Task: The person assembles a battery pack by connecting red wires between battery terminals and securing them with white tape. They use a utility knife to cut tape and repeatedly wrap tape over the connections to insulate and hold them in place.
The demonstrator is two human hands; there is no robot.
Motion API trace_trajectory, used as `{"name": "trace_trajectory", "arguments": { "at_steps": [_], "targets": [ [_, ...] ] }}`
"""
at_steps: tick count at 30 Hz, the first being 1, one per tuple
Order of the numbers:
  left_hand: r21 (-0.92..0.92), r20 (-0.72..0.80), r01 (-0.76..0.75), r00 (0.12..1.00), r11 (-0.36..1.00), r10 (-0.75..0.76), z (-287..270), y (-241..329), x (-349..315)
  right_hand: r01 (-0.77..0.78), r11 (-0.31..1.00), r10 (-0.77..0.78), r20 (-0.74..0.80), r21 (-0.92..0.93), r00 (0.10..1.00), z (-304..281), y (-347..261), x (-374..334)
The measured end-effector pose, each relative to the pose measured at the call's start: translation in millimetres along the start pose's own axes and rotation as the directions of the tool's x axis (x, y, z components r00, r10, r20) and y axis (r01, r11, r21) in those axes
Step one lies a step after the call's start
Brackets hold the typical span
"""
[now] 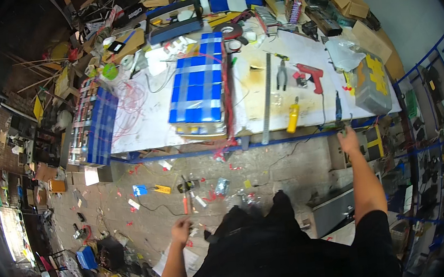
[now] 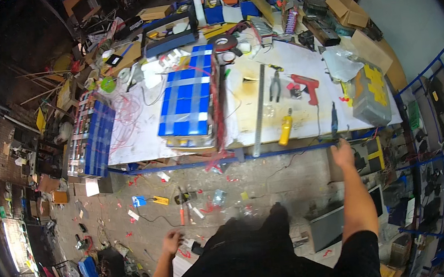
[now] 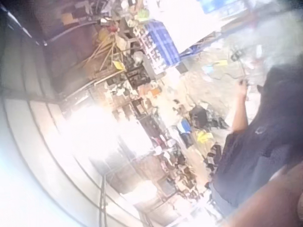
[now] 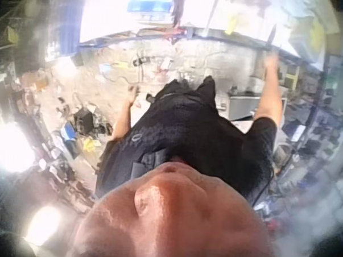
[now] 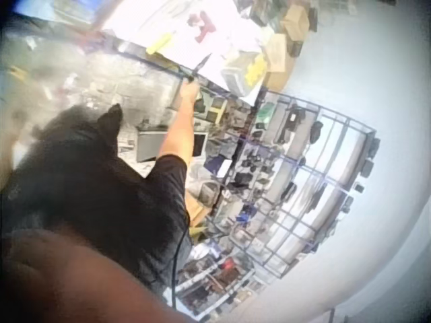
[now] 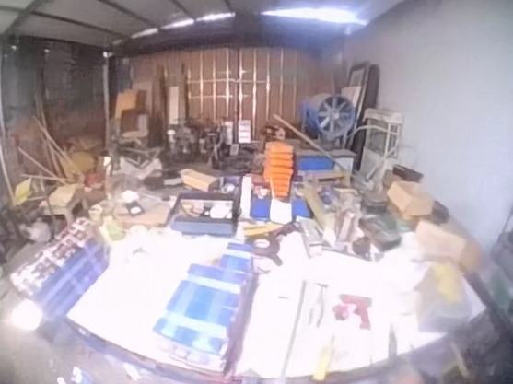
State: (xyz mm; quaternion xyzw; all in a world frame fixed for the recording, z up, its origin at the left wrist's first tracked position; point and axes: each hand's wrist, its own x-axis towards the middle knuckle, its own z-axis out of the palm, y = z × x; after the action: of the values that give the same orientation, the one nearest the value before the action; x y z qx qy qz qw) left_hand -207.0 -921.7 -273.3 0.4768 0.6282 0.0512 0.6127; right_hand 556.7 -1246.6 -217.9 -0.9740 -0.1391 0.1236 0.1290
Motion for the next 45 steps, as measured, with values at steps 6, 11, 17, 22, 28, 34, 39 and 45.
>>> {"name": "trace_trajectory", "arguments": {
  "at_steps": [6,11,17,22,28,34,39,45],
  "targets": [
    [-0.207,-0.205,0.347,0.899,0.915,-0.387,-0.6,-192.7,-161.9,-0.050,0.999,0.049,0.045,0.006,0.998,24.8,-26.9,128.0],
    [0.517,0.056,0.174,0.970,0.838,-0.236,108.5,-266.4,-276.9,-0.092,0.978,0.115,0.117,-0.185,0.986,32.6,-61.5,150.3],
    [-0.049,-0.167,0.467,0.868,0.883,-0.468,174.0,-139.7,-260.9,-0.198,0.969,0.202,0.012,-0.151,0.979,46.6,-28.9,189.4],
    [-0.114,-0.361,0.180,0.909,0.977,-0.209,180.3,-45.4,-233.7,-0.217,0.930,0.201,0.084,0.298,0.976,62.1,-28.4,187.9],
    [-0.200,-0.233,0.037,0.969,0.979,-0.084,194.8,-5.7,-217.5,-0.161,0.487,-0.161,0.270,0.858,0.949,56.3,-87.7,86.0],
    [-0.161,-0.082,-0.256,0.966,0.953,0.246,163.5,54.7,-169.3,-0.240,0.606,-0.592,0.631,0.759,0.501,27.9,-218.6,-175.3],
    [-0.482,0.063,-0.380,0.884,0.789,0.464,117.3,126.3,-186.8,-0.384,0.549,-0.755,0.638,0.742,0.153,6.3,-297.9,-378.0],
    [-0.788,0.202,-0.268,0.738,0.554,0.644,49.6,110.0,-212.8,-0.435,0.467,-0.847,0.531,0.770,0.032,4.6,-331.1,-482.5]
  ]
}}
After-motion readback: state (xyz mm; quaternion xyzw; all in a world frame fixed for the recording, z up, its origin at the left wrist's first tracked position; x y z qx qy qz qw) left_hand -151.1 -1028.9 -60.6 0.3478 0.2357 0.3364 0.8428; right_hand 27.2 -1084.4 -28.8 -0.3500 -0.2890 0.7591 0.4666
